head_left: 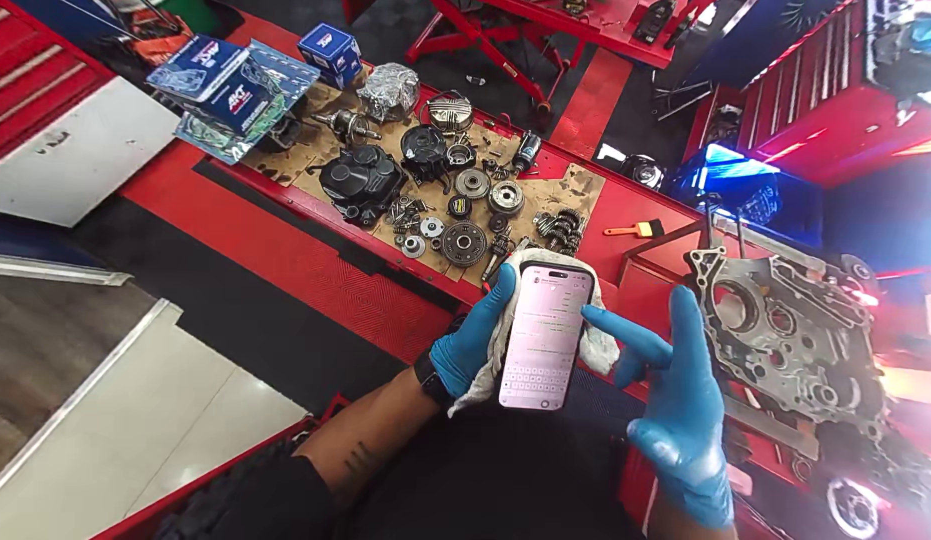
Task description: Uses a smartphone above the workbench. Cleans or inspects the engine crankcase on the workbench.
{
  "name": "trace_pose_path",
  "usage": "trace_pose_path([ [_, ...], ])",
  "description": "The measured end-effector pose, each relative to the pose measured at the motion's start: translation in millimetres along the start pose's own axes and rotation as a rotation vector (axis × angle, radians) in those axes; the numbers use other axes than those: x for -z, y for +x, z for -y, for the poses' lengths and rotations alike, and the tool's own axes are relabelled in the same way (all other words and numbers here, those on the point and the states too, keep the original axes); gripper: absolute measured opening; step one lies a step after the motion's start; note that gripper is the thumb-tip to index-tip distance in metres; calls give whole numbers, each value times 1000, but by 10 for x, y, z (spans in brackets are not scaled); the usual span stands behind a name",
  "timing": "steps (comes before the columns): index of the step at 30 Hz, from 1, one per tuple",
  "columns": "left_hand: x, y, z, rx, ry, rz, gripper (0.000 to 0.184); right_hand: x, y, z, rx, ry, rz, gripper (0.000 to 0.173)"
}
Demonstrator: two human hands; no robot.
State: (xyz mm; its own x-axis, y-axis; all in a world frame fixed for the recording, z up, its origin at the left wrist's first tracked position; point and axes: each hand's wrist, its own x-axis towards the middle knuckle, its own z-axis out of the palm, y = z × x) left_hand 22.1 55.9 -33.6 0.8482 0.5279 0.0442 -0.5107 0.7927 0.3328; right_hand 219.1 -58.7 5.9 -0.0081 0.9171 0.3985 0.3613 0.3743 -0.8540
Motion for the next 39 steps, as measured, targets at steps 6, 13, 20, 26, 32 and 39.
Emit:
trace_pose_path([
  [6, -3, 53, -17, -15, -11, 28, 57, 63, -107, 13, -22, 45, -75, 95],
  [13, -38, 99, -29, 7, -54, 8, 57, 96, -194, 57, -46, 23, -113, 96],
  [20, -49, 102, -27, -1, -20, -19, 56, 79, -237, 69, -45, 7, -127, 94],
  [26, -75, 94, -30, 17, -15, -37, 57, 70, -252, 75, -43, 32, -130, 93],
  [32, -55, 116, -16, -9, -36, -26, 57, 36, -293, 71, -48, 14, -143, 92],
  [39, -61, 194, -14, -101, -53, -59, 59, -102, -463, 10, -78, 46, -80, 90],
])
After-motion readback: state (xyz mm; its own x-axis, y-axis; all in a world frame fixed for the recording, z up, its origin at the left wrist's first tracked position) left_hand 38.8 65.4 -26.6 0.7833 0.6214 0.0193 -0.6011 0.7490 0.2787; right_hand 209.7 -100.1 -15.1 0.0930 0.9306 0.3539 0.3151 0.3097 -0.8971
